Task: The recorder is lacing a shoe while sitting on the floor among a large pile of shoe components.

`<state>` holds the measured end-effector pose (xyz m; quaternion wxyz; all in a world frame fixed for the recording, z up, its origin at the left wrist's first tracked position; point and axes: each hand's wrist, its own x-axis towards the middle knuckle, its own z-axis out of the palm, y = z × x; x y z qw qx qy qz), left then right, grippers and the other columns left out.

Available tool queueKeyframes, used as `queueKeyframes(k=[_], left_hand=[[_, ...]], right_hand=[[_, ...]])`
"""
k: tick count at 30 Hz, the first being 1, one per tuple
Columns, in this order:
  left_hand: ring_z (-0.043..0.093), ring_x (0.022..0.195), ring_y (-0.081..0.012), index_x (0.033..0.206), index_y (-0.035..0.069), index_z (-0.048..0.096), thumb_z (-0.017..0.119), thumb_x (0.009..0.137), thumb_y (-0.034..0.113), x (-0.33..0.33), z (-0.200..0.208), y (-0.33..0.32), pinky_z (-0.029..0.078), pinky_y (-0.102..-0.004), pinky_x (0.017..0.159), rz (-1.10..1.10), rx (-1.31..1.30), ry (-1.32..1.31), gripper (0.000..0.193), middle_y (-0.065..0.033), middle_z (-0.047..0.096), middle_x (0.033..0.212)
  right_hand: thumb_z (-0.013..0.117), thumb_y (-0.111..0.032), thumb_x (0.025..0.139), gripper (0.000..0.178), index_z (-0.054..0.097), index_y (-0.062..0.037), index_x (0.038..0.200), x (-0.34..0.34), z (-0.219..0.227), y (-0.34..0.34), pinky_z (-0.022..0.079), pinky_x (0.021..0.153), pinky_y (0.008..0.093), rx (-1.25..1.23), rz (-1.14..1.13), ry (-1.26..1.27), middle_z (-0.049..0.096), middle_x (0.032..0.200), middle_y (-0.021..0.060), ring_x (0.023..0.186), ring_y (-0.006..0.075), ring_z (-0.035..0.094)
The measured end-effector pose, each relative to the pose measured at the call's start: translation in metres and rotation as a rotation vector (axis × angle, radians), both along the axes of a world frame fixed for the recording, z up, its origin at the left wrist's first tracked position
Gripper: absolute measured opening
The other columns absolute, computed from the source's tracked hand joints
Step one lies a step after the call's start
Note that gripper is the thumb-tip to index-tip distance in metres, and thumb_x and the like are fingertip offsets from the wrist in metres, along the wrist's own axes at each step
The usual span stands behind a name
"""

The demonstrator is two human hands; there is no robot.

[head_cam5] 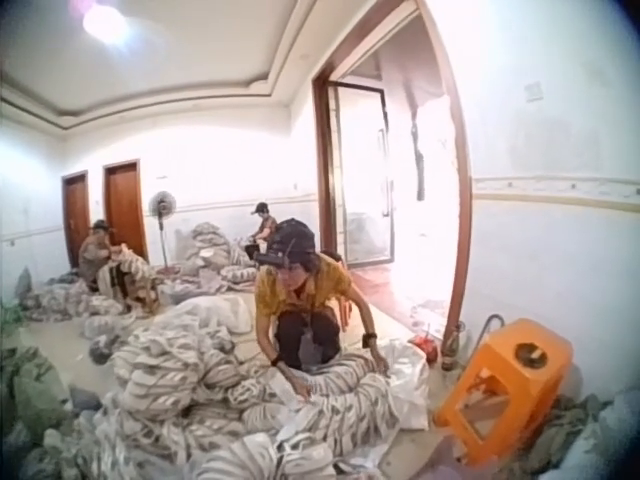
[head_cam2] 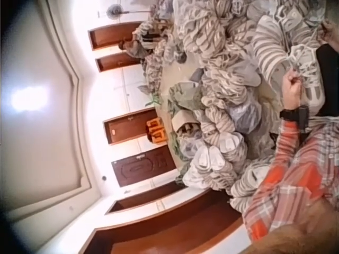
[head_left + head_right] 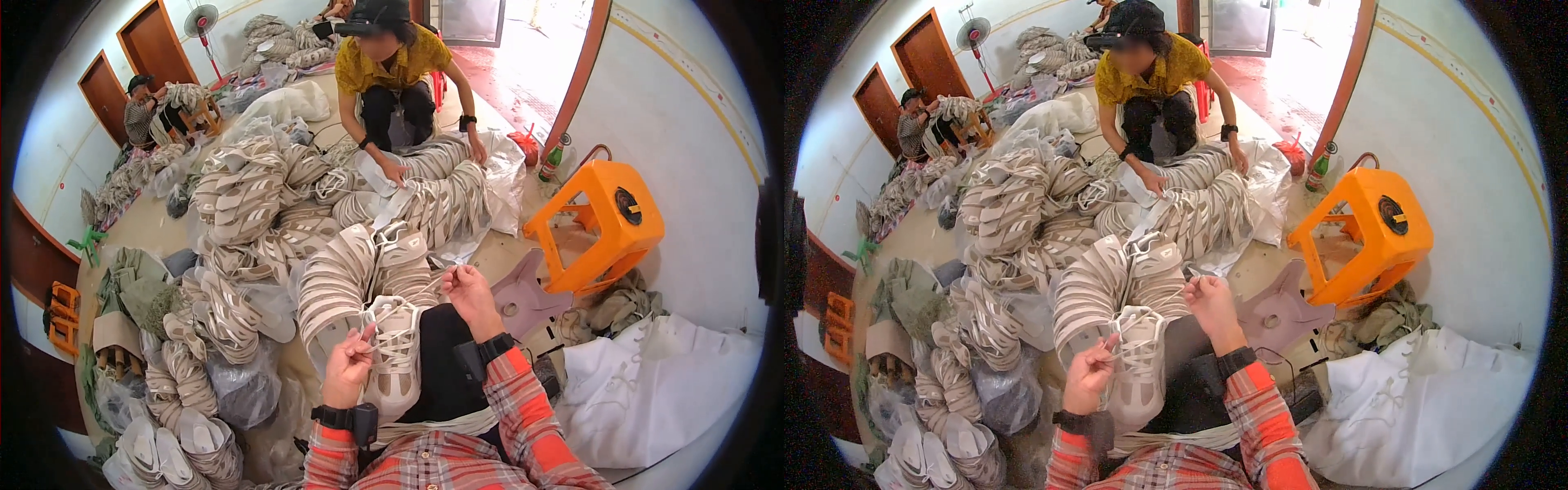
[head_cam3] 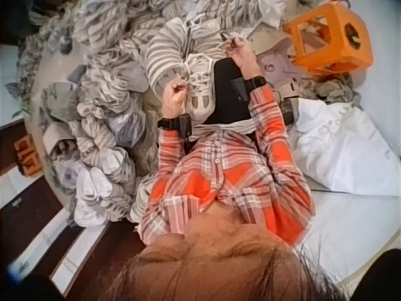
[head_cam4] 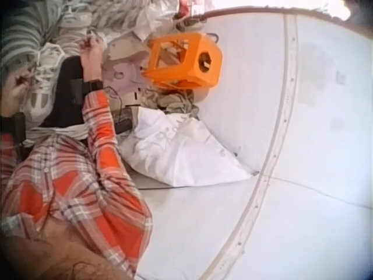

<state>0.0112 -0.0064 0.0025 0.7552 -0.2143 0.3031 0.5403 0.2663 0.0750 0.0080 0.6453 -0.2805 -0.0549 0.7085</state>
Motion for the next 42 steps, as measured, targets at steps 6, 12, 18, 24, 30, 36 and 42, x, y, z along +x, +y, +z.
queueKeyframes(k=[6, 12, 18, 24, 30, 36, 42], left_hand=[[0.052, 0.059, -0.0107, 0.108, 0.003, 0.043, 0.049, 0.083, -0.007, 0.000, -0.009, 0.003, 0.044, -0.0206, 0.054, -0.081, 0.114, 0.020, 0.028, -0.0149, 0.058, 0.099], [0.058, 0.070, -0.0174, 0.108, 0.003, 0.046, 0.051, 0.082, 0.000, -0.015, 0.034, -0.008, 0.048, -0.0264, 0.064, -0.151, 0.188, 0.505, 0.027, -0.0122, 0.058, 0.093], [0.053, 0.066, -0.0102, 0.105, -0.001, 0.048, 0.059, 0.081, 0.014, -0.027, -0.017, 0.011, 0.045, -0.0245, 0.058, -0.884, 0.541, 1.427, 0.030, -0.0061, 0.058, 0.083], [0.051, 0.064, -0.0100, 0.101, -0.001, 0.053, 0.059, 0.081, 0.018, -0.025, -0.074, -0.003, 0.043, -0.0275, 0.056, -0.681, 0.395, 1.669, 0.028, -0.0034, 0.056, 0.076], [0.055, 0.073, -0.0160, 0.106, 0.000, 0.052, 0.059, 0.081, 0.022, -0.007, -0.034, -0.004, 0.045, -0.0279, 0.067, -0.727, 0.215, 1.201, 0.034, -0.0045, 0.057, 0.081], [0.043, 0.105, -0.0383, 0.127, 0.000, 0.030, 0.072, 0.064, 0.043, 0.045, -0.014, -0.032, 0.035, -0.0459, 0.087, -0.989, 0.375, 2.133, 0.087, -0.0251, 0.046, 0.111], [0.037, 0.105, -0.0409, 0.129, -0.005, 0.023, 0.076, 0.059, 0.037, 0.062, -0.024, -0.049, 0.030, -0.0493, 0.089, -0.898, 0.411, 2.315, 0.098, -0.0270, 0.036, 0.120]], right_hand=[[0.046, -0.007, 0.090, 0.007, 0.042, -0.0023, 0.089, 0.009, -0.016, 0.002, 0.045, 0.065, 0.0318, 0.103, -0.007, 0.015, 0.052, 0.086, 0.0100, 0.076, 0.0196, 0.052], [0.052, -0.008, 0.084, 0.019, 0.044, 0.0011, 0.099, 0.007, -0.004, -0.004, 0.047, 0.072, 0.0386, -0.040, 0.202, -0.717, 0.057, 0.092, 0.0161, 0.087, 0.0267, 0.058], [0.061, -0.025, 0.077, 0.029, 0.059, -0.0045, 0.097, -0.064, -0.007, -0.014, 0.044, 0.077, 0.0381, 0.727, 0.566, -1.886, 0.060, 0.092, 0.0166, 0.088, 0.0331, 0.055], [0.063, -0.027, 0.074, 0.031, 0.058, -0.0050, 0.096, -0.070, -0.013, 0.018, 0.042, 0.069, 0.0334, 0.856, 1.020, -1.501, 0.058, 0.083, 0.0132, 0.077, 0.0247, 0.054], [0.067, -0.023, 0.066, 0.034, 0.059, -0.0034, 0.092, -0.069, -0.028, 0.041, 0.043, 0.064, 0.0318, 0.800, 1.166, -1.383, 0.058, 0.077, 0.0052, 0.072, 0.0173, 0.054], [0.064, -0.017, 0.061, 0.022, 0.061, -0.0027, 0.078, -0.071, -0.037, 0.047, 0.044, 0.059, 0.0368, 1.137, 1.126, -1.635, 0.061, 0.068, 0.0094, 0.062, 0.0261, 0.056], [0.072, -0.031, 0.063, 0.054, 0.056, -0.0006, 0.104, -0.048, -0.031, 0.036, 0.045, 0.072, 0.0358, 0.899, 1.237, -1.584, 0.059, 0.094, 0.0160, 0.088, 0.0283, 0.058]])
